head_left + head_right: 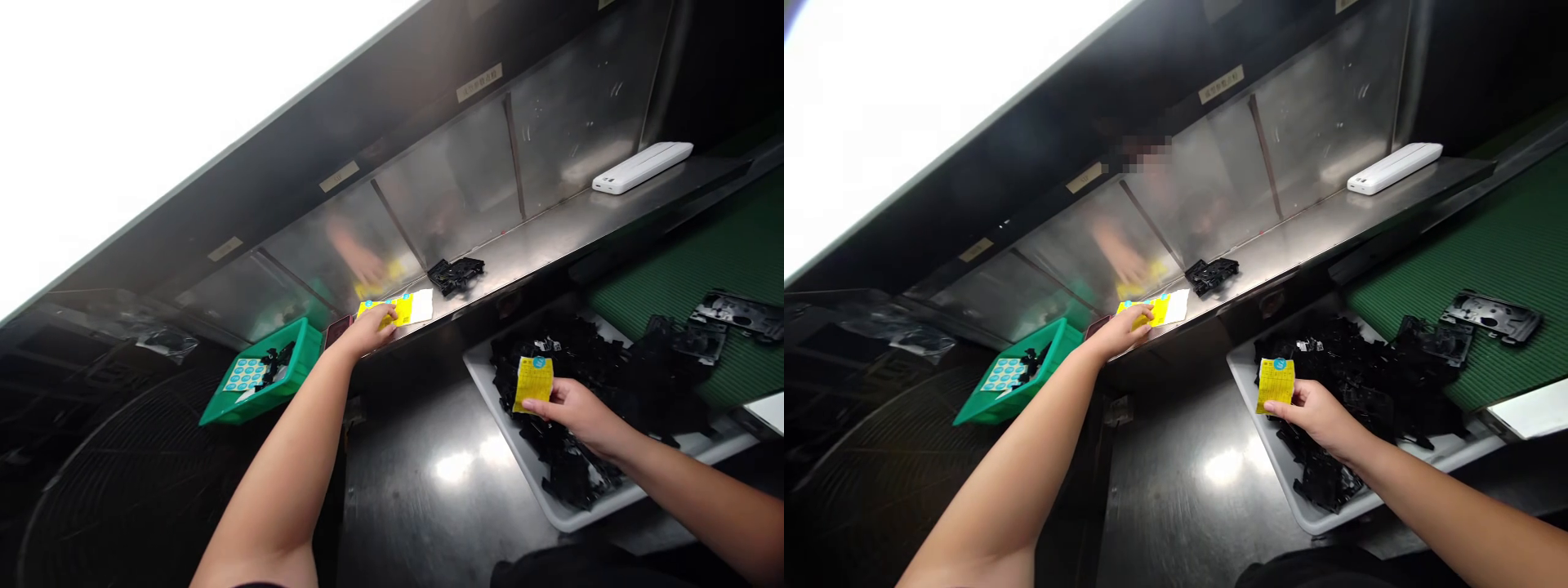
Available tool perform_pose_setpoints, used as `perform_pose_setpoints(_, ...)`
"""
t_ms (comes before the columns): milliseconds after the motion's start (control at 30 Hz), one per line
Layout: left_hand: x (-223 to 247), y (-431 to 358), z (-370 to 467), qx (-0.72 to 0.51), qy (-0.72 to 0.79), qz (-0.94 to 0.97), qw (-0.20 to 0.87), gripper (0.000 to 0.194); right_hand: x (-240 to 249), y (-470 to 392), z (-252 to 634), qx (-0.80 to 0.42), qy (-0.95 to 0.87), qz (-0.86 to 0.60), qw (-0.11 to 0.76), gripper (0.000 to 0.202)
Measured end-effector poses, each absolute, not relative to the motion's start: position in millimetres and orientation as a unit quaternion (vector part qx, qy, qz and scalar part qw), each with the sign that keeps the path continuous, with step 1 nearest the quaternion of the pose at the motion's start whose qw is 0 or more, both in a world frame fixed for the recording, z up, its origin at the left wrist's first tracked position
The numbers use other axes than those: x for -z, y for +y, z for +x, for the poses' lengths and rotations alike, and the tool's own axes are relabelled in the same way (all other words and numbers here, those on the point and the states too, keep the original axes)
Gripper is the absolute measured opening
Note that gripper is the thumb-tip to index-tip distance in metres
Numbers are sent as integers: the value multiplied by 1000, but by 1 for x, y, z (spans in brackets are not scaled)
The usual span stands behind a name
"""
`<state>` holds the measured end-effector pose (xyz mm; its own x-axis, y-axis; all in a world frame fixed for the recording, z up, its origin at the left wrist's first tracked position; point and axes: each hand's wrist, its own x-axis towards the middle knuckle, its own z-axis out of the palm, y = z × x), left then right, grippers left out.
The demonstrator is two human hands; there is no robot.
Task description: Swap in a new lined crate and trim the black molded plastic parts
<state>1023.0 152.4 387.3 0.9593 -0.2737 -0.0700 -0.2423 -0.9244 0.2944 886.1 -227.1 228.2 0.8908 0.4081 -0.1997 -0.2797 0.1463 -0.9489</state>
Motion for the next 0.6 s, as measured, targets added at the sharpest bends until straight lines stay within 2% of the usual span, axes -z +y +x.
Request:
perform_pose_setpoints(200, -376, 145, 1025, -76, -98, 975, 186, 30, -239, -223, 900, -214, -99, -622, 746, 45)
perform_pose_setpoints(333, -374, 127, 1002, -160, -72, 954, 244, 21, -255, -215, 911, -181, -148, -647, 726, 41)
perform_pose_setpoints(400, -367, 107, 975, -208, -53, 937, 276, 27, -270, -209, 916, -141, -189, -667, 707, 35)
perform_pose_setpoints(467, -354, 81, 940, -222, -40, 908, 352, 39, -286, -199, 921, -99, -246, -683, 681, 27)
perform_pose_setpoints(533, -336, 54, 901, -148, -43, 819, 553, 51, -300, -187, 923, -74, -320, -684, 652, 22)
perform_pose_setpoints(567, -326, 43, 882, -114, -30, 790, 602, 56, -305, -180, 924, -72, -360, -678, 637, 20)
perform_pose_setpoints(600, -317, 33, 865, -106, -7, 771, 629, 49, -308, -172, 923, -74, -399, -669, 623, 18)
